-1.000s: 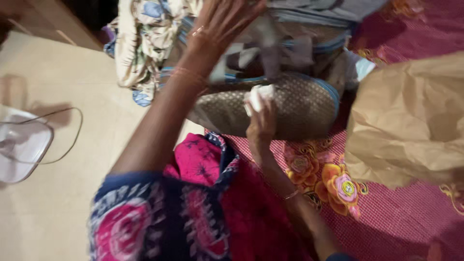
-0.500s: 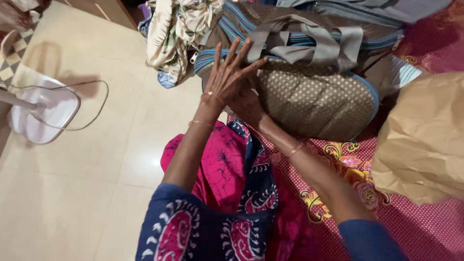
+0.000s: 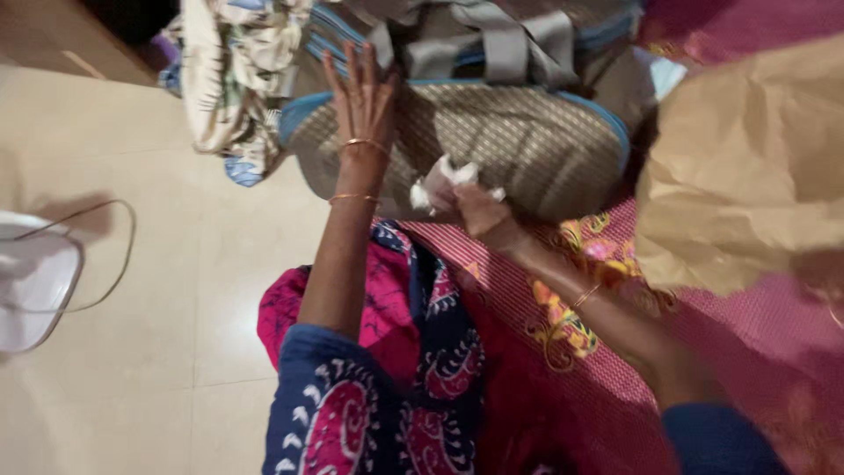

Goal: The person wipes the exterior of a patterned travel bag with a white cloth. They systematically clean the top, sides, and handle areas of the bag, which is placed on a bed.

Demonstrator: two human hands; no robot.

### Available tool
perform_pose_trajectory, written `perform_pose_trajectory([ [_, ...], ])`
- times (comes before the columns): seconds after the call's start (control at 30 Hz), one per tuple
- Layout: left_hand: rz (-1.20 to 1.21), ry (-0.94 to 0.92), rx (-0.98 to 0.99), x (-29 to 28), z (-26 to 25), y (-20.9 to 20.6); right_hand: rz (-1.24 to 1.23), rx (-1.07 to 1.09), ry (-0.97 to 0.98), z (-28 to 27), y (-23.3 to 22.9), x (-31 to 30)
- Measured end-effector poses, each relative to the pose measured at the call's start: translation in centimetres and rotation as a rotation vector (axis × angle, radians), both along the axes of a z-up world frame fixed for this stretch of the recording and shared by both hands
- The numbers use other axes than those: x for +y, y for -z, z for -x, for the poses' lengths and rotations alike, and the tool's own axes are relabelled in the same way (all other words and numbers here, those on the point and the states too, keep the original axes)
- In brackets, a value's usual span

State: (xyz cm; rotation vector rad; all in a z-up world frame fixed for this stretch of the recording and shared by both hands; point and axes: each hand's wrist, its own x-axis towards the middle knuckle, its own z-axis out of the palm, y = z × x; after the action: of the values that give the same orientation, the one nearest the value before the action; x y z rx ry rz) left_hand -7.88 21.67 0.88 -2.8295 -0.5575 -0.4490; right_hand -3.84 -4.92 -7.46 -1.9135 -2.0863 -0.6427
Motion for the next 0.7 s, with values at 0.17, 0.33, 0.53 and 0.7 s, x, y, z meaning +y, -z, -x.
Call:
perform_pose_trajectory([
  [0.17,-0.124,0.065,-0.326,-7.0,3.7,0.1,-0.345,0.069,0.603,0.0,-1.0,-3.6],
  [0.33,0.236,0.286,-0.321,-12.7,2.8,2.2,-0.428,0.197,0.636,1.9,2.2,0.7],
  [0.53,0.278,0.276,-0.179,-12.0,0.9,2.4,-0.594,0.273,0.926,-3.2,-1.8,-5.3],
  [0.7,0.239,0.237,-0.155,-12.0,0.5,2.6,-1.137,0.727,1.096,-1.5,4.1,-5.3],
])
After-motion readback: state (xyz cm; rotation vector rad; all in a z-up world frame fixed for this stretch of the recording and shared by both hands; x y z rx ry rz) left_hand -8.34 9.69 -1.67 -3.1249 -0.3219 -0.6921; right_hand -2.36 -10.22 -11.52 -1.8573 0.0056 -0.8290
